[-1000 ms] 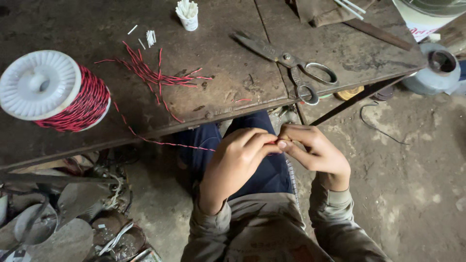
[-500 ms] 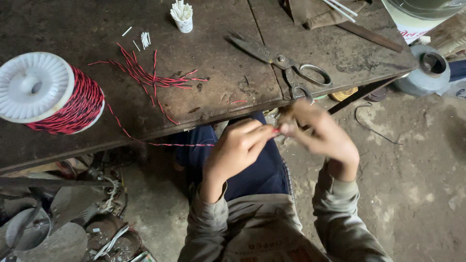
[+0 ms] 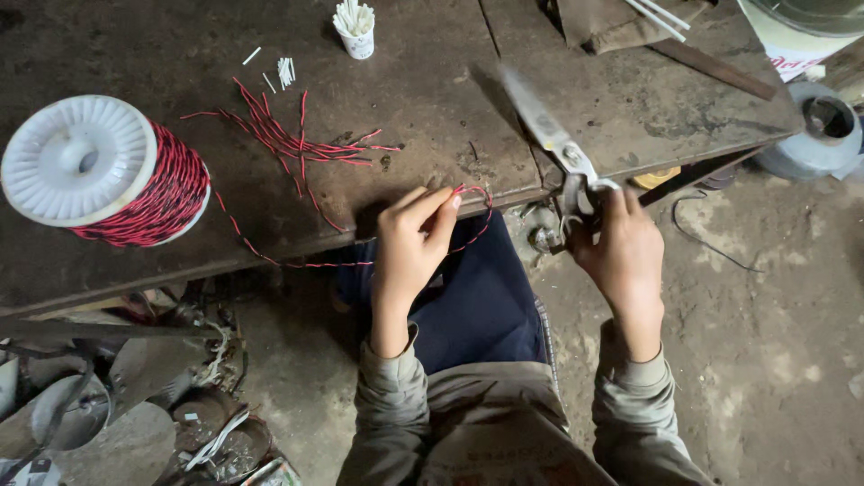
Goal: The person sits on the floor and repeatedly folds red and black wires into bundles, then uses shears to cut them into short segments. The cut pieces are placed on the table next to a spool of wire.
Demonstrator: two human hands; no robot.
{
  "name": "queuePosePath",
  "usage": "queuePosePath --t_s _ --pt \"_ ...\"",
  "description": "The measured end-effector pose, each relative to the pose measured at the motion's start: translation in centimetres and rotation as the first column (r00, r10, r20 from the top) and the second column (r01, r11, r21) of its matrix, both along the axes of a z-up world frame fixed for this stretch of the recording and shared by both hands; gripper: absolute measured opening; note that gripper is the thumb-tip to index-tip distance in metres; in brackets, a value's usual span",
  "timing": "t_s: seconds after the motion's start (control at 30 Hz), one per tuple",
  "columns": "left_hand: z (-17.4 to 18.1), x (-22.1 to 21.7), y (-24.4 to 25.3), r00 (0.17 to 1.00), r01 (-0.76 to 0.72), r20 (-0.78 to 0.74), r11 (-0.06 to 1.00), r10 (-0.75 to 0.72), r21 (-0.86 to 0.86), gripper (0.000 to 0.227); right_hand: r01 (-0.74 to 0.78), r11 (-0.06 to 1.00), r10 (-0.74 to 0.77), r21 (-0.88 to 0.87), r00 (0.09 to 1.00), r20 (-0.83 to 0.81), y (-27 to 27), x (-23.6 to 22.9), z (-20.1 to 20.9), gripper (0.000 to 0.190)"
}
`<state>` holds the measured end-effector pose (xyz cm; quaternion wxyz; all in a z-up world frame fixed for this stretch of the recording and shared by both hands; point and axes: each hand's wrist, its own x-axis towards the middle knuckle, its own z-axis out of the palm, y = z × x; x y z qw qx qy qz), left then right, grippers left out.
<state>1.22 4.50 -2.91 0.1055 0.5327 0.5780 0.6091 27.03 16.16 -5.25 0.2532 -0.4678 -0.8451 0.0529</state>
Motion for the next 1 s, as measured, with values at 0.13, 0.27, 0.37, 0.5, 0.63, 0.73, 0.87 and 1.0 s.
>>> queuePosePath --t_s 0.13,0.27,0.37,0.5,0.63,0.73,0.87,1.0 --pt "-0.4 -0.4 0.0 0.999 -0.011 0.046 0.999 0.012 -0.034 0.011 -0.04 0.894 -0.11 -0.446 0.946 -0.306 -0.2 2.2 -6.9 0.027" --pt "-0.2 -0.6 0.3 0.997 -0.035 0.074 0.999 0.037 -0.02 0.013 -0.597 0.513 -0.082 -0.617 0.681 -0.728 -6.5 2.7 -13.7 0.031" --pt "-0.3 -0.7 0.0 0.997 -0.022 0.076 0.999 0.024 -0.032 0.012 -0.61 0.304 -0.018 -0.731 0.764 -0.645 -10.6 2.3 -15.8 0.037" --pt "0.0 -1.0 -0.6 0.998 -0.016 0.062 0.998 0.02 -0.06 0.013 -0.785 0.124 0.074 -0.606 0.617 -0.784 -11.2 0.7 -14.0 0.068" --pt "0.3 -1.4 -0.9 0.999 0.004 0.044 0.997 -0.001 -0.076 0.014 -0.74 0.27 0.162 -0.616 0.665 -0.729 -9.6 -2.1 -11.5 0.077" --pt "0.3 -1.5 -0.9 1.0 0.024 -0.01 0.992 -0.026 -0.122 0.013 -0.729 0.323 0.188 -0.603 0.674 -0.714 -7.3 -4.6 -10.9 0.071" --pt "0.4 -1.5 -0.8 0.992 0.06 -0.106 0.998 -0.063 -0.025 0.013 -0.78 0.384 0.25 -0.495 0.604 -0.757 -5.2 -7.2 -9.8 0.072" --pt "0.5 -1.9 -0.9 0.991 0.074 -0.109 0.994 -0.082 -0.078 0.014 -0.745 0.367 0.229 -0.556 0.652 -0.722 -5.0 -8.4 -7.6 0.076"
